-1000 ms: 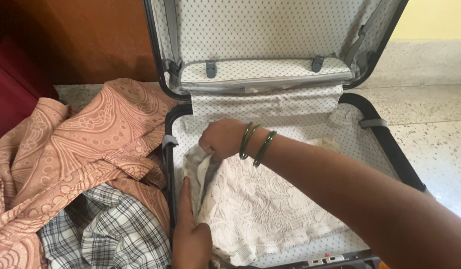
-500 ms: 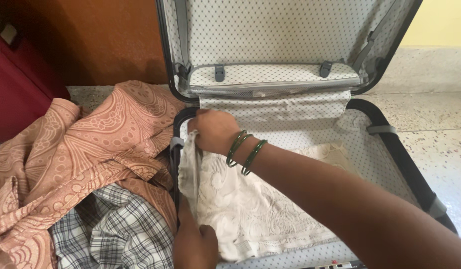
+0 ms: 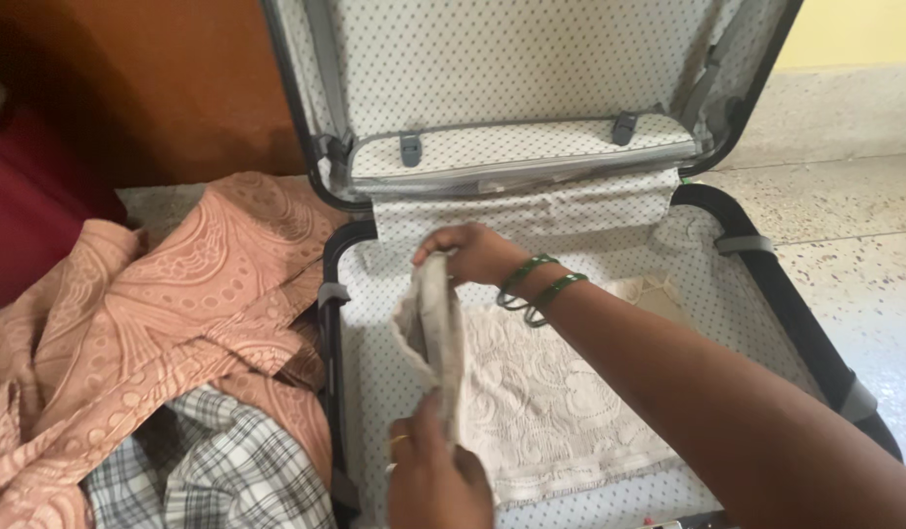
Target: The person folds a piece of white lace clothing by hand and places it into an open suitcase on the floor next to other piles of fabric.
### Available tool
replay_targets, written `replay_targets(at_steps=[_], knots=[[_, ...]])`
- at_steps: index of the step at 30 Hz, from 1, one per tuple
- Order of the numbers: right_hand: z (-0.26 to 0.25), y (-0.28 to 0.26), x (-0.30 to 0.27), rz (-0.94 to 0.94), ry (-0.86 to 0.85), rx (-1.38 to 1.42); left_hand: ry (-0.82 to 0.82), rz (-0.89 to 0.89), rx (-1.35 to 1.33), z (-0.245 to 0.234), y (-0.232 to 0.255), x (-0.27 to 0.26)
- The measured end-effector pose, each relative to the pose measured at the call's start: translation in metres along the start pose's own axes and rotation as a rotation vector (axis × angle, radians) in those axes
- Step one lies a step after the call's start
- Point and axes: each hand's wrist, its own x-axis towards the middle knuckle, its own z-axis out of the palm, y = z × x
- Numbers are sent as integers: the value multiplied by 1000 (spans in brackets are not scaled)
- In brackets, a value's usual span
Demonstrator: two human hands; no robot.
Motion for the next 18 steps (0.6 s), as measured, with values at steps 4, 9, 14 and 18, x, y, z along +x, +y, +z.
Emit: replay_targets(at_steps=[4,9,14,18], knots=[[-37,83,-17,35,65,145,-90,407,-234,63,16,-8],[-73,200,-42,295,400,-479,-317,508,-248,113,1,-14],[-45,222,-69,305,443,-439,-350,278,-96,98,-28,20],[11,176,-88,579,297,-440,-272,156,2,96,-63,38]])
